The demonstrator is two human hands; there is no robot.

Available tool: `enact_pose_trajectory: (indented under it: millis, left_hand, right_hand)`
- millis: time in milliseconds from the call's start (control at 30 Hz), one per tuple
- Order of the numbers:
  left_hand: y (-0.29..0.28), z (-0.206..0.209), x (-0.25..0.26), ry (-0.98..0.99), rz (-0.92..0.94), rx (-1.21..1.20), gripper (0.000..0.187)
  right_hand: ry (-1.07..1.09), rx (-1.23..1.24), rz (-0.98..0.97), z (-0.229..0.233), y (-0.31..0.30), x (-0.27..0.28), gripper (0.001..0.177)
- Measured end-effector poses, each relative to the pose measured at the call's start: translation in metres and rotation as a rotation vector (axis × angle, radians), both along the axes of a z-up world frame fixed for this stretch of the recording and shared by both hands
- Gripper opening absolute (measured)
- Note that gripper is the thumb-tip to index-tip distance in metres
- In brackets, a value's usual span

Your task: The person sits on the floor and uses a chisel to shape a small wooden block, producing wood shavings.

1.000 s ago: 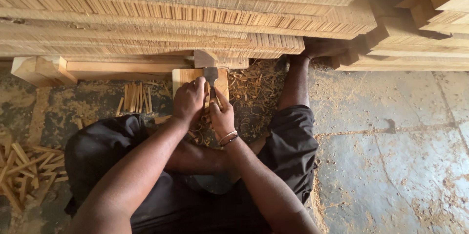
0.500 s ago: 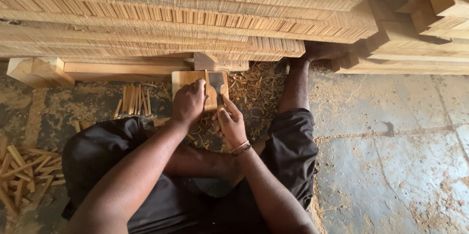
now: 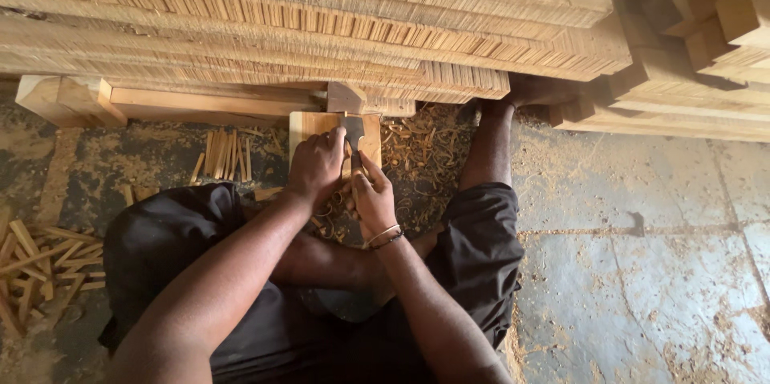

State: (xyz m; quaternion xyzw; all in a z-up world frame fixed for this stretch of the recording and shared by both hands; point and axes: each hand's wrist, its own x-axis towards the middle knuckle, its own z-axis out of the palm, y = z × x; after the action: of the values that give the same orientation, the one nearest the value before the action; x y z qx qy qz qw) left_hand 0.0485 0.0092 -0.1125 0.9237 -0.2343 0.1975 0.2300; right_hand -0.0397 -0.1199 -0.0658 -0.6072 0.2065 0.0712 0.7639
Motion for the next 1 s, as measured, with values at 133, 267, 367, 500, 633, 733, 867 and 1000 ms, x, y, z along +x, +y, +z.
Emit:
enact_pose_trajectory:
  millis: [133, 267, 367, 500, 633, 733, 867, 1000]
  left_hand:
    - [0.001, 0.0, -0.005, -0.103, 0.01, -0.022, 0.02]
    - [-0.001, 0.0, -0.004, -0.066, 0.03, 0.005, 0.018]
    - [-0.002, 0.011, -0.006, -0.023, 0.045, 0.03, 0.017]
    - [0.0, 0.036, -0.022, 0.049, 0.007, -0.035, 0.025]
    - [0.008, 0.049, -0.031, 0.028, -0.08, -0.059, 0.022]
    - [0.007, 0.045, -0.025, -0.019, -0.093, -0.018, 0.027]
    - [0.001, 0.029, -0.012, 0.2, 0.033, -0.114, 0.01]
    - [0.029, 0.032, 0.001, 0.405, 0.077, -0.443, 0.012]
  right_hand:
    - [-0.061, 0.0, -0.054, -0.012, 0.006, 0.006, 0.054]
    - [-0.052, -0.044, -0.062, -0.015, 0.01, 0.011, 0.051]
    - [-0.016, 0.031, -0.053, -0.006, 0.008, 0.009, 0.052]
    - [-0.106, 0.13, -0.031, 0.019, -0.014, 0.0, 0.053]
    - [-0.416, -0.134, -0.027, 0.045, -0.048, -0.015, 0.057]
    - [-0.273, -0.153, -0.15, 0.05, -0.064, -0.019, 0.056]
    - [-0.22, -0.053, -0.225, 0.038, -0.066, -0.018, 0.055]
    - [-0.171, -0.017, -0.176, 0.028, -0.058, -0.018, 0.057]
